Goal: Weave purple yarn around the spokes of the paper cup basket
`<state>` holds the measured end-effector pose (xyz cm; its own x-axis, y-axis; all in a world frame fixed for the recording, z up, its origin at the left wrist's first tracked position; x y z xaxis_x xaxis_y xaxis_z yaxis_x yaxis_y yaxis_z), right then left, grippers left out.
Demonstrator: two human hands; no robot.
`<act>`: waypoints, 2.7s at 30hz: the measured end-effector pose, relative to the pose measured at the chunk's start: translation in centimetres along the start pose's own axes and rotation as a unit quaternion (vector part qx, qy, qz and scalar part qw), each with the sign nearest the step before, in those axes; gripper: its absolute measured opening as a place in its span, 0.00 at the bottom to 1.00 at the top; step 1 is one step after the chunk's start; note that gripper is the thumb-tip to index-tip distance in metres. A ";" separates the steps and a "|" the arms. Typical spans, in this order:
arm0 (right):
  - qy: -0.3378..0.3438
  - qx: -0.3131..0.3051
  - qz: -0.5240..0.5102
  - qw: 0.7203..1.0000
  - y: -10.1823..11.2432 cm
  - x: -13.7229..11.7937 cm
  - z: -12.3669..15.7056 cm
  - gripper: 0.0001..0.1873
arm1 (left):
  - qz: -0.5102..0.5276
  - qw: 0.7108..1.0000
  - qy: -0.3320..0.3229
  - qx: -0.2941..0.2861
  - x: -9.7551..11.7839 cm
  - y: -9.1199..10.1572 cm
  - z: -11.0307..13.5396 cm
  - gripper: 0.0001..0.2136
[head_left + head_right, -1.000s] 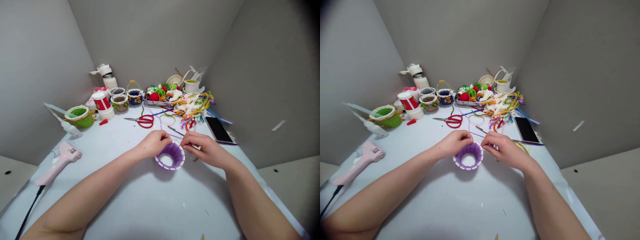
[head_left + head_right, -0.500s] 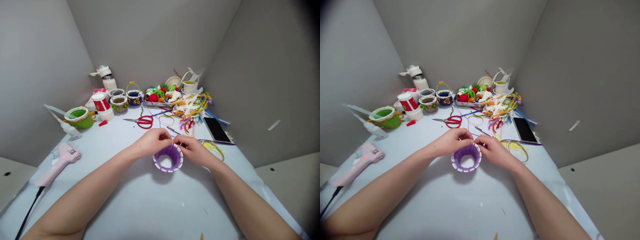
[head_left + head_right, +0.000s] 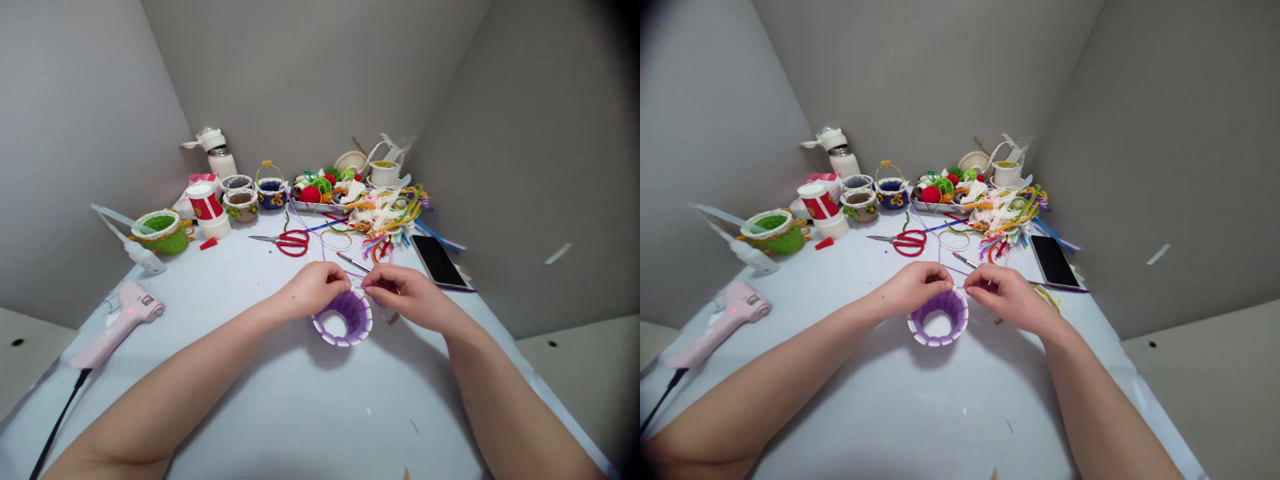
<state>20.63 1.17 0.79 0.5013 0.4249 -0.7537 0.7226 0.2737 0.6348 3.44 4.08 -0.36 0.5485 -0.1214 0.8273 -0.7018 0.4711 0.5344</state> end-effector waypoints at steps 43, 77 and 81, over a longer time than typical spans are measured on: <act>0.056 -0.017 -0.003 0.998 -2.6 -0.2 -1.0 0.09 | 0.000 0.999 -0.023 0.022 0.8 0.6 0.5 0.09; 0.143 -0.018 0.134 0.980 -0.3 -3.5 0.8 0.08 | -0.012 1.000 0.003 0.005 0.1 0.1 0.3 0.10; 0.114 -0.031 0.130 0.984 0.1 -3.3 1.1 0.09 | -0.009 1.000 0.004 0.013 0.0 0.2 0.2 0.10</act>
<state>19.53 -1.13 3.14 0.5406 0.6688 -0.5104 0.5493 0.1790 0.8163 3.22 3.96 -0.20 0.5645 -0.1221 0.8164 -0.7033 0.4466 0.5531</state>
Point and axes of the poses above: each hand's wrist, its own z-axis away from the middle knuckle, its own y-axis out of the back of the hand, x = y × z, the point moved 4 cm from there along -z, towards the middle knuckle, and after that the axes turned 9 degrees about y, right-handed, at the moved point
